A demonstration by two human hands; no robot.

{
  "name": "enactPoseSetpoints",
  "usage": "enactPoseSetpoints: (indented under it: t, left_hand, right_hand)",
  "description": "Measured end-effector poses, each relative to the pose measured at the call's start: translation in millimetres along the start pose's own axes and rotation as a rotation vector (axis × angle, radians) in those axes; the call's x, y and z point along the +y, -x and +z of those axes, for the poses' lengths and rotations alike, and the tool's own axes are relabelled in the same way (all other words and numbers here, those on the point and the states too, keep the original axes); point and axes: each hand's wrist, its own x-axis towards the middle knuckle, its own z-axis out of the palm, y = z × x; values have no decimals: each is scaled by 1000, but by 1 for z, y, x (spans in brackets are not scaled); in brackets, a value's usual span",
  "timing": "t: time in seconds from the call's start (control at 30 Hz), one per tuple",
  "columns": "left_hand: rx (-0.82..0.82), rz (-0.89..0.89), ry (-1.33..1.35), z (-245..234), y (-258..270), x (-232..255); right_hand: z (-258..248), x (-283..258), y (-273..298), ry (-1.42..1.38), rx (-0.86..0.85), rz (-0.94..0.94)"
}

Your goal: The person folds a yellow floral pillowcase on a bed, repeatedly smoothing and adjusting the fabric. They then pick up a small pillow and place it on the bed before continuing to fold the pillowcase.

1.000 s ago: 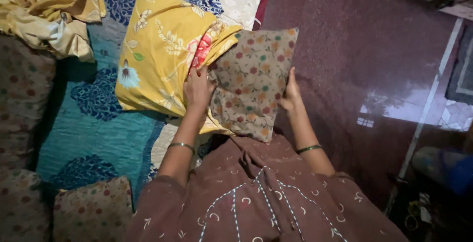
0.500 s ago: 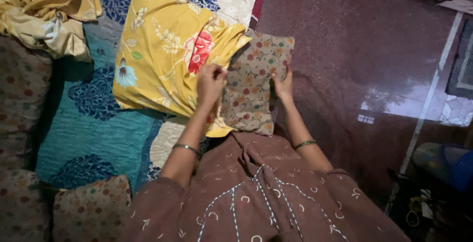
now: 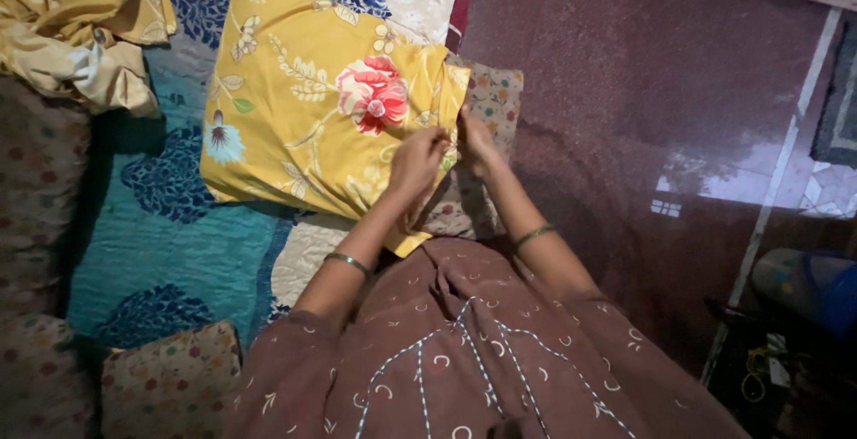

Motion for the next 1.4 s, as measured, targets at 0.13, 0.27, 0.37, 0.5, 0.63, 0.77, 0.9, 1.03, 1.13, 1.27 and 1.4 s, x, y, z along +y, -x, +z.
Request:
enactPoseSetpoints:
  t: [0.13,0.27,0.37,0.5,0.63,0.77,0.9,1.03,1.13,1.27,1.4]
  left_hand:
    - [81,-71,-471,-41,-8,-17]
    - [-133,-296,-654,-65,-10,-48]
    - [-240,-264,-740,-63,-8,-73]
    - [-190,-215,-700,-50,-4,-98]
    - [-175,-205,-703,-44,-4,-108]
    - [-236,-253,-706,-46,-10,-109]
    - [-252,-260,-666,-44,-12,-108]
    - [-269,-270,-671,-45,-10,-110]
    - [-263,-264,-663,-44,-12,-109]
    - [-256,-248,-655,-43,-10,-113]
    - [-270,-267,-638,-41,-10,-118]
  right_hand:
    - [2,-21,-10,-525,-363,115]
    - [21,-37,-7,-492,-363,203]
    - [24,-47,-8,-392,-303,28]
    - [-17,-59,-21,64,241,-166]
    - [-82,-58,-30,-225,451,-250]
    - [-109,-42,-26,-265,458,-179]
    - [-103,-47,-13,-264,343,-17]
    - [-90,-83,-3,-499,214,49]
    - [-92,-106,-13,-345,303,117]
    - [-99,-98,-54,-110,292,-217]
    - [-135,-68,-66,-215,517,-178]
